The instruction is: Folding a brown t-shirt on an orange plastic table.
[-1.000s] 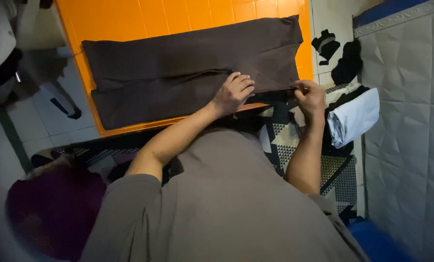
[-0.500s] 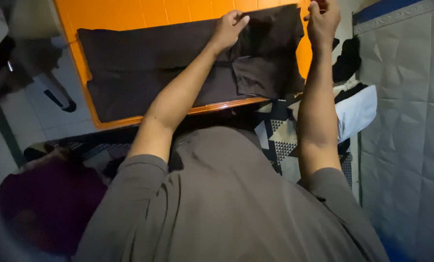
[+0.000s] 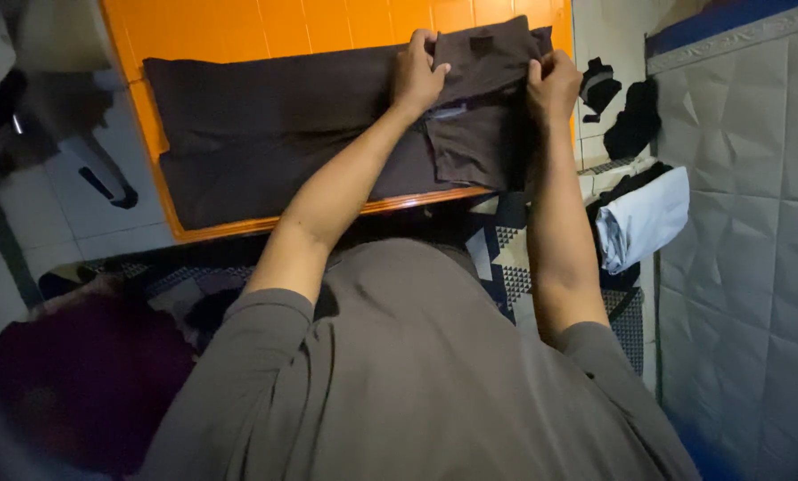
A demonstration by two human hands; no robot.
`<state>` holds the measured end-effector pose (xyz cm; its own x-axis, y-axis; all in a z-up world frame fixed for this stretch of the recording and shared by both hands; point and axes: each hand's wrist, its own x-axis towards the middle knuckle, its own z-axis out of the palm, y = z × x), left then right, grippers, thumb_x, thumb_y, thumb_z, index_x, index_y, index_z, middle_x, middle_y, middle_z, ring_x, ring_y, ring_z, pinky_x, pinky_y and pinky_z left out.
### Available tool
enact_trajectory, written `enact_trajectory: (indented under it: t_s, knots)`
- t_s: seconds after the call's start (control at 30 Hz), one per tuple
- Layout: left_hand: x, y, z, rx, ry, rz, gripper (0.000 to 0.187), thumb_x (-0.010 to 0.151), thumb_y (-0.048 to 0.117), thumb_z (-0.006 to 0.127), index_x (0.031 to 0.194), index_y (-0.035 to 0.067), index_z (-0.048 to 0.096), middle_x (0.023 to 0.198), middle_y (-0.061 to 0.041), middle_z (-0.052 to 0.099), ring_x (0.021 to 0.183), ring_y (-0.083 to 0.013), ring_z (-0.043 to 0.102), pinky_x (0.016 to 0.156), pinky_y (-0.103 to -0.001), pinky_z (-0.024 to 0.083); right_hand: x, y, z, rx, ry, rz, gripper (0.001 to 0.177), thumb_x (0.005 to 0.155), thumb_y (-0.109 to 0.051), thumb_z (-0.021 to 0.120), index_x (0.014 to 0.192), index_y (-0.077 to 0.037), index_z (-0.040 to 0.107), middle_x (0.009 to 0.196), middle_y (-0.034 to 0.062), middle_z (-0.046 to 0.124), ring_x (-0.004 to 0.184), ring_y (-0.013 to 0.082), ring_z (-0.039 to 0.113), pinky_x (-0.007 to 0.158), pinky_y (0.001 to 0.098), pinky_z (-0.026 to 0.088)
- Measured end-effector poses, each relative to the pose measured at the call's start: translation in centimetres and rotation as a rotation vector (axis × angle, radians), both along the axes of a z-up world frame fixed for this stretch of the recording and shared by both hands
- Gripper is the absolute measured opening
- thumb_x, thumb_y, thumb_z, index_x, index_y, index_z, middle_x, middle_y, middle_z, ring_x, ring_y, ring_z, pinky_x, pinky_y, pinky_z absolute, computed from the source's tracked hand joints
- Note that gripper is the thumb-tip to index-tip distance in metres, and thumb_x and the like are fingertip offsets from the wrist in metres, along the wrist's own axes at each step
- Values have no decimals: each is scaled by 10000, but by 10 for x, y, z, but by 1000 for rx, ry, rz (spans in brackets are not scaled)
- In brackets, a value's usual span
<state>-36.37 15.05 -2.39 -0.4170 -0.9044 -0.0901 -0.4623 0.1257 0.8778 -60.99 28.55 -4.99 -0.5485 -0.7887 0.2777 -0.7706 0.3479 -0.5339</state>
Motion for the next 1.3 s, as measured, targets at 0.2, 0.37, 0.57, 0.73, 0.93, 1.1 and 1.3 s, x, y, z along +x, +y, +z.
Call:
enact_trajectory:
  t_s: [0.2,0.37,0.57,0.73,0.93,1.1,1.3]
  knots:
    - [-7,-6,-47,3,-109,97,278,936,114,696,1175,91,556,955,-158,739,910,-352,738,772,-469,561,3,8,-9,-58,-159,-172,244,886,-183,788,835,7,643,776,181,706,706,331,710,676,413,556]
    - [1,-3,-1,-15,-208,62,330,958,179,710,1188,75,498,999,-184,724,948,-383,717,794,-491,548,-4,4,-23,-124,-111,-196,207,901,-187,742,825,-3,685,781,172,728,714,320,734,672,398,566]
    - [10,1,7,-16,-192,-16,626,733,232,907,1166,74,482,957,-171,724,925,-355,728,787,-455,565,13,9,8,-17,-144,-184,322,933,-288,800,796,-7,722,738,167,714,669,304,722,646,389,546]
    - [29,15,21,-47,-287,-96,664,768,186,883,1268,84,458,949,-178,706,946,-388,708,787,-486,554,22,11,17,-97,-151,-169,342,909,-296,838,787,-4,709,710,156,722,637,288,721,625,387,557]
    - [64,39,69,21,-326,-99,562,862,135,809,1325,110,492,1032,-198,702,1018,-411,691,838,-507,551,31,20,29,15,-172,-125,301,906,-269,817,955,1,694,841,173,733,768,292,734,716,381,562]
    - [114,21,1,-241,-378,-80,457,1011,181,688,1417,131,486,1415,-124,575,1354,-330,515,1136,-494,417,78,8,48,25,91,-70,390,1027,-305,706,1337,-88,613,1343,175,583,1263,342,555,1046,482,432]
    - [152,7,42,-301,-744,-232,764,1066,625,364,1665,195,165,1743,-55,60,1601,-358,8,1279,-641,26,159,-23,48,384,293,369,662,1157,-570,461,1699,-248,259,1762,83,139,1611,320,86,1271,608,3]
